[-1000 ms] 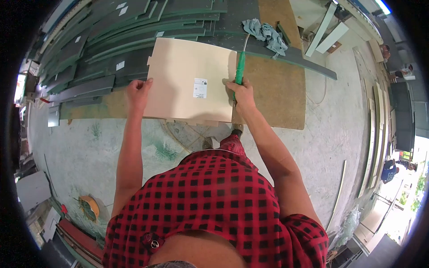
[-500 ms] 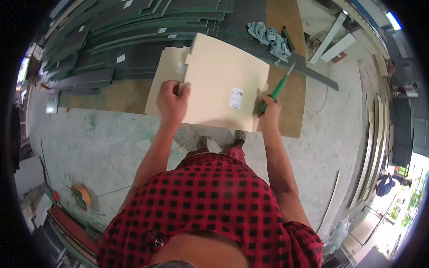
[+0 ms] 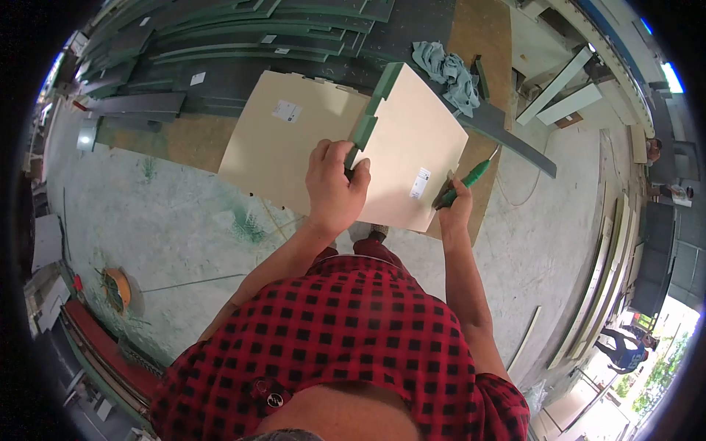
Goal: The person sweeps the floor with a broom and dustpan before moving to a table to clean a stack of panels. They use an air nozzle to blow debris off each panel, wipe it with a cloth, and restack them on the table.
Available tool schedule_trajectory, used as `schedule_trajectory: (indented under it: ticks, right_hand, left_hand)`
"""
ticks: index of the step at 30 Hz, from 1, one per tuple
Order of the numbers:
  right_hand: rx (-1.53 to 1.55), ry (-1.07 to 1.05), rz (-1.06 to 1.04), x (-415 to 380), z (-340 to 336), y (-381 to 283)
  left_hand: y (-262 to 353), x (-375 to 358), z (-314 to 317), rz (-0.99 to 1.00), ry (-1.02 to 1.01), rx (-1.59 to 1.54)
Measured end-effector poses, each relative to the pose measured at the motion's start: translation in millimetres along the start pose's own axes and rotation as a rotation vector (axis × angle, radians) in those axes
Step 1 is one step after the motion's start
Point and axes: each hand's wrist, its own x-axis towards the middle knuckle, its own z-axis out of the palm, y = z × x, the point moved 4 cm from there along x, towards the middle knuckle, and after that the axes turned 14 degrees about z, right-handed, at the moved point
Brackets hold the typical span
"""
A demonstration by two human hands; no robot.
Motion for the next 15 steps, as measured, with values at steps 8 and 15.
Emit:
schedule_trajectory:
  ticks: [8,15]
  right_hand:
    - [-0.121,0.107,-0.141,13,-72,-44]
    - [-0.293,0.398,-0.214,28,-111,-62]
  left_hand:
    - [-17,-36,75,-0.119,-0.102,-0.066]
    - [-55,-87,160,-0.248,-0.191,-0.03]
